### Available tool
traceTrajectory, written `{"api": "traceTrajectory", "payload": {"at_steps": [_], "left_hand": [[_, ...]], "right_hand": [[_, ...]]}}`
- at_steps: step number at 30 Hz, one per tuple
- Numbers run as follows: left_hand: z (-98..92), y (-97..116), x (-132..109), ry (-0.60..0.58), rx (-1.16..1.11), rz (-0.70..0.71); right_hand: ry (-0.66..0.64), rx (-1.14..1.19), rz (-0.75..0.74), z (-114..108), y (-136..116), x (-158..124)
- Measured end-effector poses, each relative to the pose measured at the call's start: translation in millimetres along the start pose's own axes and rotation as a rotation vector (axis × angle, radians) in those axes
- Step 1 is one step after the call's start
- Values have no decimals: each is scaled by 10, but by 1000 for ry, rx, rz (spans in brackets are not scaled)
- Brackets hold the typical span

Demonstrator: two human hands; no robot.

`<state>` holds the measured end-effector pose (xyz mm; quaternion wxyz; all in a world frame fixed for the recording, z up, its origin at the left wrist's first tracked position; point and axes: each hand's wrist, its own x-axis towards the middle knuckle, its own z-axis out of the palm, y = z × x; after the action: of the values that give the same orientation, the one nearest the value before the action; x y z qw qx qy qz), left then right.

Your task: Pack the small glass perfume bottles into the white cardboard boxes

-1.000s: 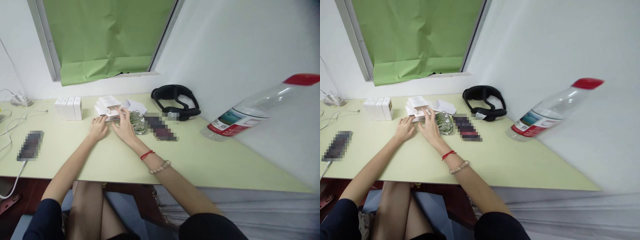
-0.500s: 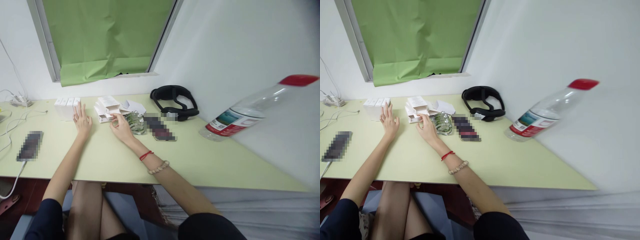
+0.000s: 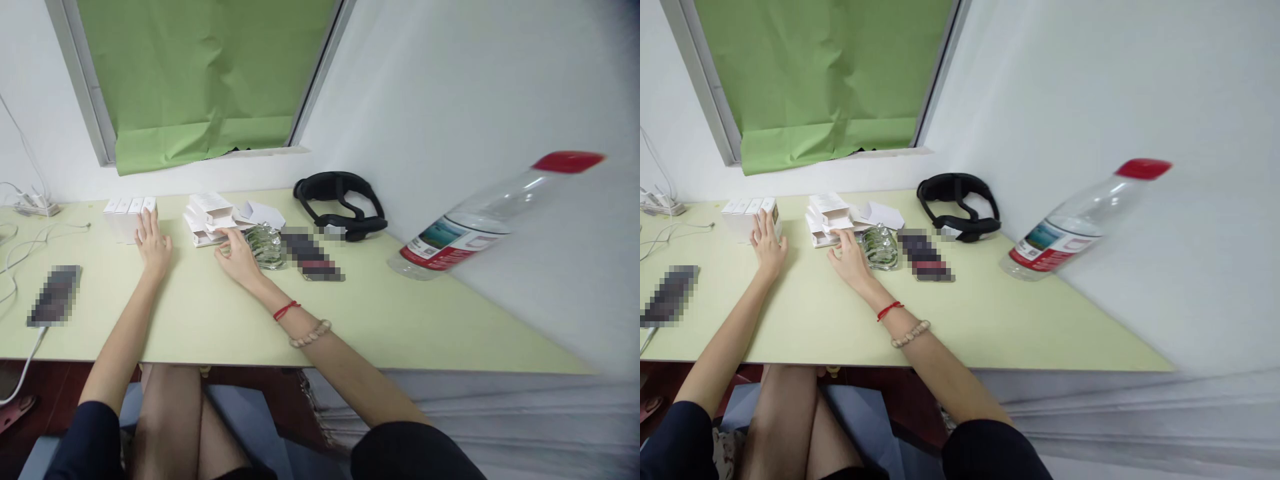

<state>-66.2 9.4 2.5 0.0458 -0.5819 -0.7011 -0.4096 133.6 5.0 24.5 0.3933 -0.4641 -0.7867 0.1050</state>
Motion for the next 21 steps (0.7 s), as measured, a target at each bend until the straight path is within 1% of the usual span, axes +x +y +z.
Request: {"api": "traceTrajectory", "payload": {"at_steps": [3,9,13,17,21], "left_hand": [[-3,-9,12,-6,4,9],[-8,-8,36,-13,10,23],[-42,5,71,5,45,31],[-64,26,93,-3,82,36],[-50,20,93,31,78,25]], "right_hand": [[3,-4,13,-1,-28,2],[25,11,-14,-2,-58,4],[27,23,-13,12,-52,8],[16,44,-2,26,-55,15],[14,46,2,27,-61,15]]}}
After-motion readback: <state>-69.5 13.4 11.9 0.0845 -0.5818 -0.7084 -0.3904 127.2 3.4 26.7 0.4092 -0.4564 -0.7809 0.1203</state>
